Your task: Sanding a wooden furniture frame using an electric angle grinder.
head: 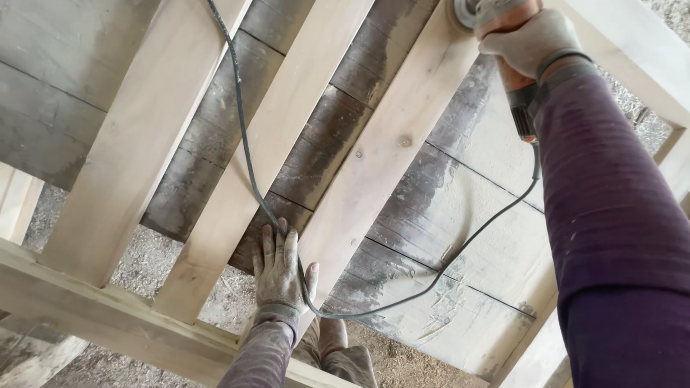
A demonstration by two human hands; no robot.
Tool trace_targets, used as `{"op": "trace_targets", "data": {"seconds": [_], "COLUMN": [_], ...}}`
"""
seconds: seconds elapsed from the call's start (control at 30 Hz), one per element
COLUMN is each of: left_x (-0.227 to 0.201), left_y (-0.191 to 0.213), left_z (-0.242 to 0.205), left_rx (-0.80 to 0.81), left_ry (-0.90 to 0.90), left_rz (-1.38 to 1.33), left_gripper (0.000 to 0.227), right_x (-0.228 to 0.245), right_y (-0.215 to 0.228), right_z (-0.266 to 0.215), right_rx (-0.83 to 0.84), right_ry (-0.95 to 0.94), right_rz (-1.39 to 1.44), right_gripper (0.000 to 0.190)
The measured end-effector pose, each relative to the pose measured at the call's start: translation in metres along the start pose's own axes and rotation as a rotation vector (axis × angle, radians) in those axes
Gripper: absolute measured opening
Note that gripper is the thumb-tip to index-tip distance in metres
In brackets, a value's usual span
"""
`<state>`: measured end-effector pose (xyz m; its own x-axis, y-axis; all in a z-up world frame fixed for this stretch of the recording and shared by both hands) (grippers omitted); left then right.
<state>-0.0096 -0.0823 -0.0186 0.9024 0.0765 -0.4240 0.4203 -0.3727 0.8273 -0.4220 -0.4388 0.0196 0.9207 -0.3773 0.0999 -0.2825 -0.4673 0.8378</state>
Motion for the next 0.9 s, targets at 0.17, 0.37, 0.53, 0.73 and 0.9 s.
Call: {"op": "trace_targets", "data": {"seconds": [0.17, 0.37, 0.53, 0.73, 0.9], "left_x": [0.002, 0.004, 0.004, -0.002, -0.007], "left_y": [0.000, -0.005, -0.004, 0.006, 0.014], "left_z": [-0.001, 0.000, -0.001, -0.005, -0.004], "left_rx": [-0.039, -0.029, -0.016, -0.046, -0.078], "left_ry": [-0.028, -0.022, -0.010, -0.007, -0.005], "left_rz": [-0.019, 0.017, 0.021, -0.036, -0.067], "left_gripper": [0.074, 0.074, 0.072, 0.071, 0.071], "right_x": [0.022, 0.059, 0.058, 0.067, 0.076], "right_y": [0.002, 0.001, -0.043, -0.104, -0.125], "right_z": [-0.005, -0.031, -0.069, -0.150, -0.224], "right_rx": [0.003, 0.042, 0.169, 0.195, 0.199], "right_ry": [0.023, 0.076, -0.061, 0.335, 0.549], "right_rz": [0.185, 0.097, 0.240, 0.232, 0.063], "right_gripper": [0.051, 0.050, 0.055, 0.045, 0.023]}}
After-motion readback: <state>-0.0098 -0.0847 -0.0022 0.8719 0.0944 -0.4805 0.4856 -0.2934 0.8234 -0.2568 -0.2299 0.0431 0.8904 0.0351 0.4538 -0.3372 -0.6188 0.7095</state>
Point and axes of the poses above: each hand's wrist, its own z-axis towards the middle knuckle, its own y-axis out of the back of the hand, x = y × z, the point moved 8 cm from there along z, towards the middle knuckle, and after that the axes turned 4 degrees about -z, right-handed, at the moved point
